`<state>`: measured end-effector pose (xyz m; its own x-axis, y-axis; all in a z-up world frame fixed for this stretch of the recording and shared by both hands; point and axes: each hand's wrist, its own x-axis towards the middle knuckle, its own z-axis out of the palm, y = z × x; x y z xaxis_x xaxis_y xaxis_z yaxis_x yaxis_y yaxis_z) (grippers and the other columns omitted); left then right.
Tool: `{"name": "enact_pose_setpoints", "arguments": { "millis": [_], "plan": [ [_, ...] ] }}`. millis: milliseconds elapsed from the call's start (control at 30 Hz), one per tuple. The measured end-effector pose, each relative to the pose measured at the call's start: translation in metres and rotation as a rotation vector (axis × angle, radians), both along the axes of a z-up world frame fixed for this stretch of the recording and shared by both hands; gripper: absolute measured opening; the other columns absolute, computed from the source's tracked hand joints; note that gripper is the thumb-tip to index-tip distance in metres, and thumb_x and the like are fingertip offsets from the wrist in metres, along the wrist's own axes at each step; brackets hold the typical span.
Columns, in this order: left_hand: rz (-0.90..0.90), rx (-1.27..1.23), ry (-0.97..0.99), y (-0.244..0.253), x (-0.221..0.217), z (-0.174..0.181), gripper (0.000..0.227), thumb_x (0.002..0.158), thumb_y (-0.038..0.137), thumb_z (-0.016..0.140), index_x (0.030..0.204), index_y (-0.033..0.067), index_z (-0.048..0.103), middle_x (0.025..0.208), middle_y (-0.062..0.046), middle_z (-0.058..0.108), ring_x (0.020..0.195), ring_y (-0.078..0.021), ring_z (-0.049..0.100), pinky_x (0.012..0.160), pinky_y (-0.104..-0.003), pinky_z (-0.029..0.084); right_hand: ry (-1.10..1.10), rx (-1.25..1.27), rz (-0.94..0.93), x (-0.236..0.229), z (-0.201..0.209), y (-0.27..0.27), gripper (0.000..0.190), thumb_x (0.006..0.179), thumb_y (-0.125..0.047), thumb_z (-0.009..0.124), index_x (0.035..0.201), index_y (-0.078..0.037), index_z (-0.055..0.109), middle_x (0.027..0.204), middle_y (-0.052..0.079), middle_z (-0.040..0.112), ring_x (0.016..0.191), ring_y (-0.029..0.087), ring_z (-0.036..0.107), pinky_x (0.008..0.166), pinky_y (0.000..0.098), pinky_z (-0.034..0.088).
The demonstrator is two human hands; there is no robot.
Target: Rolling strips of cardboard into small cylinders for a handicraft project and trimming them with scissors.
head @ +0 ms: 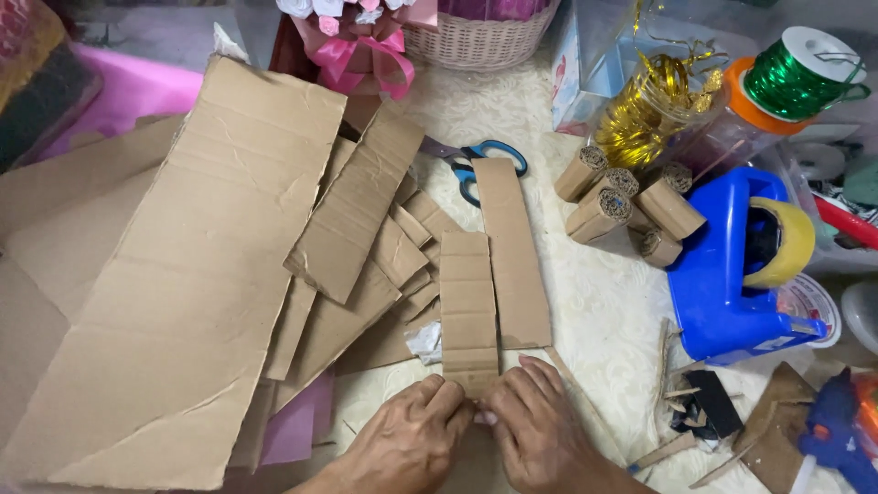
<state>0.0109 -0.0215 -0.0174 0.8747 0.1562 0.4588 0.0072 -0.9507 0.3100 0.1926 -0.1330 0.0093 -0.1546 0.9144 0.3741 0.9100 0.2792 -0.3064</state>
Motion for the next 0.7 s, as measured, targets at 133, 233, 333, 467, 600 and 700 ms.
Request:
{"name": "enact_pose_setpoints", "arguments": {
  "millis": [133,233,333,467,600,700],
  "plan": [
    [-0.011,-0.204,0.158,0.005,0.0,-0.007,0.03,0.084,-0.001,0.05,0.109,0.0043,0.065,0.103,-0.014,0.054,0.09,-0.0355,0.056,0.061,-0.05,0.055,0.011,-0.07,-0.054,-0.001,0.006,-0.002,0.023,0.091,-0.022,0.054,0.106,-0.012,0.068,0.098,0.009,0.061,0.096,0.027,0.062,0.104,0.0514,0.043],
    [0.048,-0.355,0.067,0.01,0.004,0.007,0.014,0.094,0.0,0.06,0.105,0.0018,0.067,0.091,-0.013,0.06,0.077,-0.0363,0.059,0.043,-0.053,0.048,-0.046,-0.014,-0.035,-0.001,0.012,0.004,0.017,0.087,-0.013,0.055,0.099,-0.011,0.065,0.099,0.011,0.06,0.091,0.029,0.061,0.102,0.0511,0.044],
    [0.08,-0.405,0.006,0.01,0.006,-0.004,0.01,0.093,0.008,0.064,0.084,0.0079,0.067,0.082,-0.008,0.062,0.078,-0.0285,0.065,0.059,-0.043,0.052,-0.013,0.013,0.006,-0.004,0.017,0.011,0.007,0.094,-0.011,0.055,0.093,-0.008,0.061,0.088,0.011,0.053,0.078,0.03,0.051,0.082,0.0442,0.042],
    [0.087,-0.395,0.064,0.008,0.005,-0.009,0.005,0.09,0.006,0.063,0.087,0.0066,0.068,0.088,-0.009,0.061,0.082,-0.0334,0.064,0.055,-0.049,0.052,-0.001,-0.016,0.019,-0.005,0.012,0.011,0.008,0.091,-0.008,0.053,0.084,-0.008,0.052,0.079,0.01,0.044,0.072,0.03,0.046,0.074,0.0434,0.038],
    [0.095,-0.494,0.055,0.011,0.003,0.005,0.015,0.097,0.015,0.061,0.084,0.0077,0.066,0.084,-0.009,0.061,0.074,-0.0296,0.062,0.058,-0.046,0.049,0.058,-0.077,-0.019,-0.005,0.015,0.013,0.013,0.096,-0.017,0.056,0.087,-0.009,0.06,0.081,0.008,0.052,0.078,0.028,0.051,0.079,0.0433,0.039],
    [0.076,-0.419,-0.072,0.007,0.001,0.008,0.01,0.095,0.013,0.073,0.098,0.0047,0.068,0.092,-0.012,0.068,0.081,-0.0308,0.065,0.063,-0.046,0.055,0.118,-0.279,-0.072,0.0,0.019,0.014,0.012,0.092,-0.023,0.062,0.083,-0.017,0.059,0.081,0.0,0.057,0.08,0.022,0.056,0.084,0.0397,0.036]
  ]
}}
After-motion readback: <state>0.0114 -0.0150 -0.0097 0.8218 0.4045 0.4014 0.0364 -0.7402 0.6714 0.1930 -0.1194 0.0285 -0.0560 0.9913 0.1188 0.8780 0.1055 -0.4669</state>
